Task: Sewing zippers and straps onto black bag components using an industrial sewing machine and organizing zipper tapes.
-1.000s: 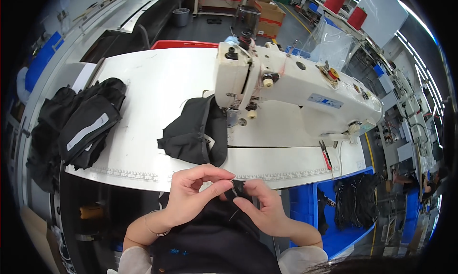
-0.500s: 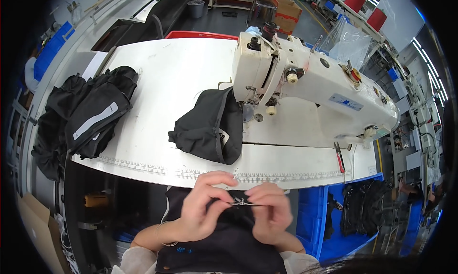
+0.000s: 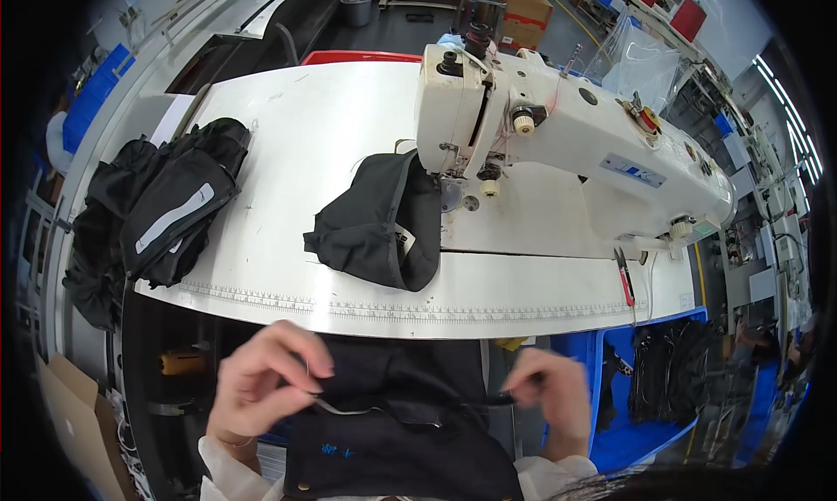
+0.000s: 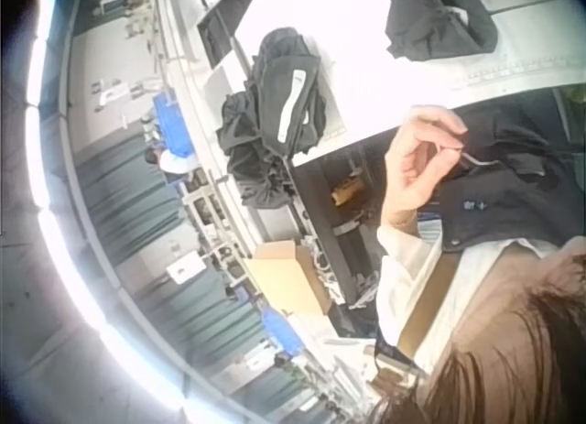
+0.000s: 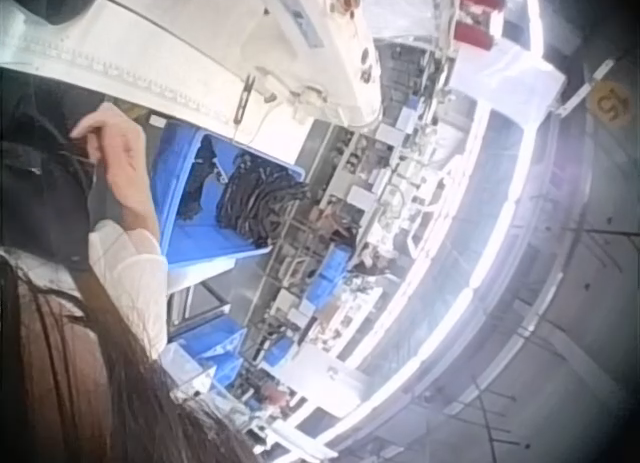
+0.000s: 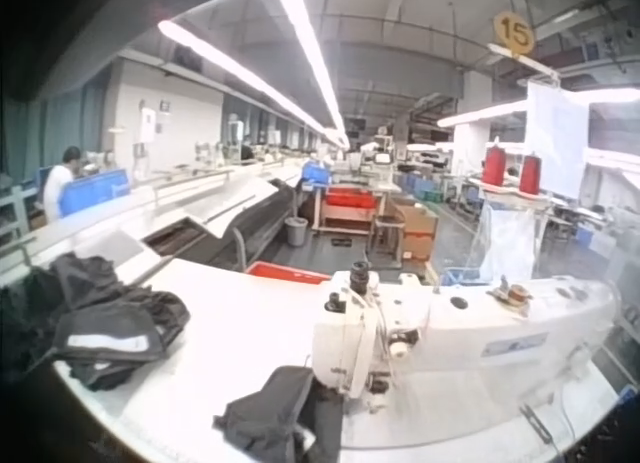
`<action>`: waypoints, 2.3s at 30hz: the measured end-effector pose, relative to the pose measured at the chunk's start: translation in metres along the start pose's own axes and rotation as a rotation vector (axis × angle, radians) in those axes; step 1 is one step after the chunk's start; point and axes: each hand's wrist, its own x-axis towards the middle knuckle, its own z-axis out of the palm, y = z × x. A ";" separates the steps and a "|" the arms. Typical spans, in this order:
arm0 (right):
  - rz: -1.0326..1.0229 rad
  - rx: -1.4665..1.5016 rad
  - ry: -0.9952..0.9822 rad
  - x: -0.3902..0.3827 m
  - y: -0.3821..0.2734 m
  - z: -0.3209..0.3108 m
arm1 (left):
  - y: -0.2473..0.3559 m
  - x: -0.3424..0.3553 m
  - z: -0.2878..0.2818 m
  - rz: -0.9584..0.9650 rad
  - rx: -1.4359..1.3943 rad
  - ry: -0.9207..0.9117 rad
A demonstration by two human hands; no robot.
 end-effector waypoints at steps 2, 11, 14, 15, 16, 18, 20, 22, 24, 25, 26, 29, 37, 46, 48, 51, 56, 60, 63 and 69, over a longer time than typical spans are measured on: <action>-0.112 -0.711 -0.159 0.018 0.003 0.026 | -0.003 0.025 0.022 -0.006 0.163 -0.180; 0.180 0.091 -0.059 0.030 0.025 0.023 | -0.061 0.088 0.055 -0.016 0.416 -0.226; 0.129 0.045 0.067 0.041 0.026 0.014 | -0.085 0.100 0.075 0.350 1.485 -0.277; 0.121 -0.011 0.083 0.047 0.027 0.012 | -0.088 0.102 0.077 0.386 1.458 -0.239; 0.125 -0.009 0.084 0.052 0.028 0.012 | -0.089 0.104 0.075 0.269 1.595 -0.275; 0.017 0.019 0.047 0.066 0.032 0.011 | -0.090 0.110 0.062 0.106 1.819 -0.368; -0.168 -0.369 -0.046 0.088 0.039 -0.002 | -0.090 0.124 0.039 0.299 1.746 -0.225; -0.496 -0.961 -0.160 0.119 0.051 -0.019 | -0.095 0.144 0.019 0.348 1.469 -0.256; -0.684 -1.258 -0.043 0.151 0.065 -0.032 | -0.102 0.158 0.013 0.348 1.259 -0.243; -0.711 -1.317 -0.001 0.162 0.071 -0.037 | -0.105 0.164 0.012 0.269 1.077 -0.243; -0.704 -1.316 -0.003 0.170 0.075 -0.041 | -0.107 0.169 0.012 0.282 1.074 -0.231; -0.880 -1.555 0.005 0.186 0.083 -0.044 | -0.113 0.179 0.016 0.115 1.232 -0.285; -0.406 -1.119 0.007 0.186 0.082 -0.043 | -0.141 0.171 0.016 0.405 1.334 -0.383; -0.071 -0.687 -0.129 0.177 0.073 -0.050 | -0.151 0.162 -0.004 0.151 1.076 -0.476; -0.362 -1.106 -0.208 0.178 0.074 -0.051 | -0.148 0.162 -0.006 0.053 0.997 -0.365; -0.782 -1.562 -0.425 0.185 0.082 -0.050 | -0.147 0.163 -0.010 -0.112 0.874 -0.294; -0.249 -0.479 -0.167 0.186 0.092 -0.032 | -0.153 0.167 -0.009 0.298 1.037 -0.326; -0.757 -1.322 -0.250 0.188 0.084 -0.039 | -0.156 0.168 -0.008 0.237 0.961 -0.434; -0.788 -1.421 -0.239 0.188 0.077 -0.041 | -0.156 0.167 -0.009 0.255 0.943 -0.441; -0.359 -1.139 -0.204 0.180 0.083 -0.028 | -0.158 0.166 -0.008 0.204 0.933 -0.462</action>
